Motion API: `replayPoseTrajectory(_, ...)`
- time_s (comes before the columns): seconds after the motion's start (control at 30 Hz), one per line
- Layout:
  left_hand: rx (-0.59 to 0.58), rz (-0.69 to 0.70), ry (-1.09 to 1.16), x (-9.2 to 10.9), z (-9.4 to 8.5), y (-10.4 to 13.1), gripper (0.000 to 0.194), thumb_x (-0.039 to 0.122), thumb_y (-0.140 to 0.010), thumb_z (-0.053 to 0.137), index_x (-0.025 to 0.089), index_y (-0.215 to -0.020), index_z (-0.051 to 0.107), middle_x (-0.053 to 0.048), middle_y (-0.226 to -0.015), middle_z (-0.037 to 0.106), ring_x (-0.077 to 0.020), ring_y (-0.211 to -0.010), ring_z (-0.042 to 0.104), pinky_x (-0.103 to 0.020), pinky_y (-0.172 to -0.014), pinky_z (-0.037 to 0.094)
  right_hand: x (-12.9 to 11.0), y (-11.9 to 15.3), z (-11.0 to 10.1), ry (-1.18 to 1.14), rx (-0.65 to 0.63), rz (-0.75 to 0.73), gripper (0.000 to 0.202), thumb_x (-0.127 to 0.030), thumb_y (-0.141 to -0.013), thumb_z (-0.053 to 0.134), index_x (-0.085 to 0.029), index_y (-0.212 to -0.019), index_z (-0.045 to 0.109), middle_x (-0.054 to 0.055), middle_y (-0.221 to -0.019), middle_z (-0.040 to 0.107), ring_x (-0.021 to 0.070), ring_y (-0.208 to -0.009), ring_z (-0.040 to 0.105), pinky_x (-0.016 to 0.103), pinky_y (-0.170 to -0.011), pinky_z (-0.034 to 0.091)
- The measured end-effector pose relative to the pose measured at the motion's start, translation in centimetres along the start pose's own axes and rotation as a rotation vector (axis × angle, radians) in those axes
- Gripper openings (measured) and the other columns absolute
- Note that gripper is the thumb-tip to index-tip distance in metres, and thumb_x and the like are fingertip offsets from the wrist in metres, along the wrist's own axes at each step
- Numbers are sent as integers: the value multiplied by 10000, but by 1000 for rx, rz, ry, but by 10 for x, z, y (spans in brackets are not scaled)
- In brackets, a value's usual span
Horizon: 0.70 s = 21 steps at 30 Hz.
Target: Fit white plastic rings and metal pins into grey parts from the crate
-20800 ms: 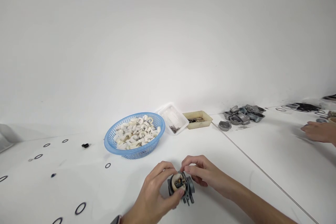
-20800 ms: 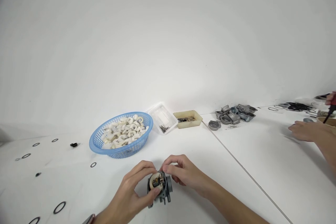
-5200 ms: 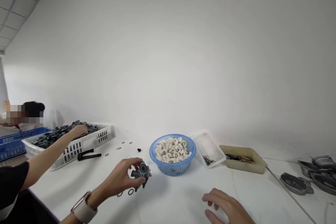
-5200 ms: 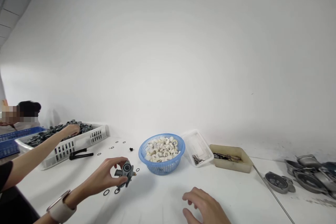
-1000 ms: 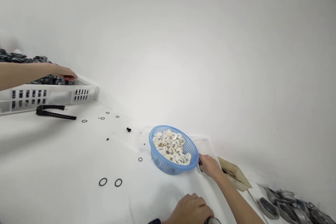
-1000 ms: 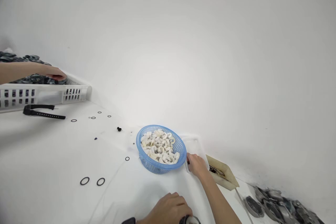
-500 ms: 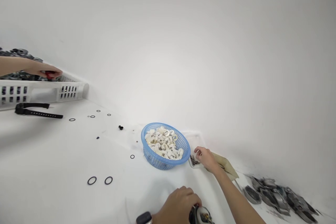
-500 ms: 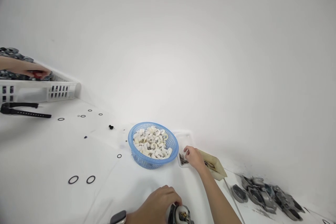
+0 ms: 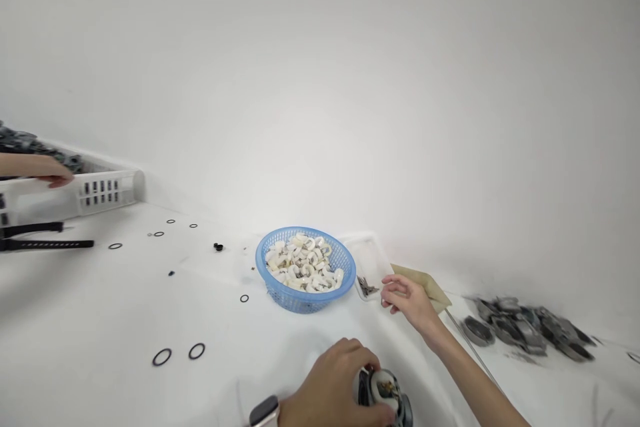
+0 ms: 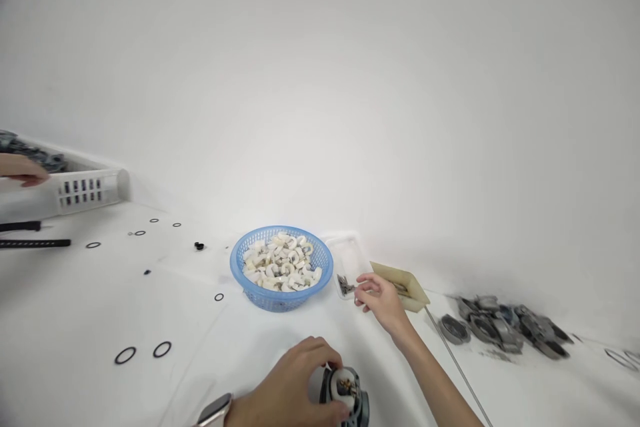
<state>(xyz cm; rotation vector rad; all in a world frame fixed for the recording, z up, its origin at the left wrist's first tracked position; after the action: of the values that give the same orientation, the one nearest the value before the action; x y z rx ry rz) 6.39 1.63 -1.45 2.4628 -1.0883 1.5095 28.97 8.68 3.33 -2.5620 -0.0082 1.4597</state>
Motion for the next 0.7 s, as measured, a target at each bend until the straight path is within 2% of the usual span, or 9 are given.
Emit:
replayPoseTrajectory(0.13,-6,-2,20,12,-7,2,343,306,-705,845,256,-1006,687,-10,-1045,687,-243,-1001,624,-321,-932,455,2,74,-3,-246,-56,81,331,-426,-817,746,-221,-1054,639,-10,-813,674,218,-729,718,294,-576,512)
replayPoseTrajectory(0.23,-40,-25,7,16,-8,1,289,261,-741,797,257,-994,658,-2,-1034,677,-235,-996,619,-308,-923,453,-2,103,1,-436,-92,137,304,-365,-779,789,-226,-1007,645,-29,-784,652,193,-710,697,267,-559,478)
replayPoseTrajectory(0.33,-79,-43,-20,21,-11,1,247,267,-775,763,257,-992,646,4,-1018,678,-235,-999,614,-301,-919,453,-8,109,6,-546,-88,130,302,-357,-755,817,-222,-963,646,-40,-769,651,175,-677,673,263,-549,466)
replayPoseTrajectory(0.5,-113,-83,-75,31,-16,2,260,317,-784,748,248,-1016,653,-1,-1036,696,-250,-1020,612,-292,-902,467,-9,110,17,-559,-35,68,280,-394,-740,807,-217,-883,644,-32,-778,655,182,-644,665,283,-536,482)
replayPoseTrajectory(0.7,-99,-68,-115,36,-15,3,228,323,-836,690,245,-1047,655,-2,-1047,701,-233,-1000,607,-297,-924,456,-5,112,22,-566,-66,22,138,-267,-786,750,-211,-861,649,-40,-737,633,161,-662,630,298,-641,487)
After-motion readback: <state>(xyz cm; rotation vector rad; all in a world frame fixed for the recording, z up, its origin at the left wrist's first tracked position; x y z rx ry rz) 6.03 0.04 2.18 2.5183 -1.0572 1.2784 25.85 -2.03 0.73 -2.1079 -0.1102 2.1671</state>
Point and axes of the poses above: each hand's wrist, its own y-axis away from the middle knuckle, its own z-axis out of the palm, x = y × z, the point moved 3 cm from there along -y, towards the middle knuckle
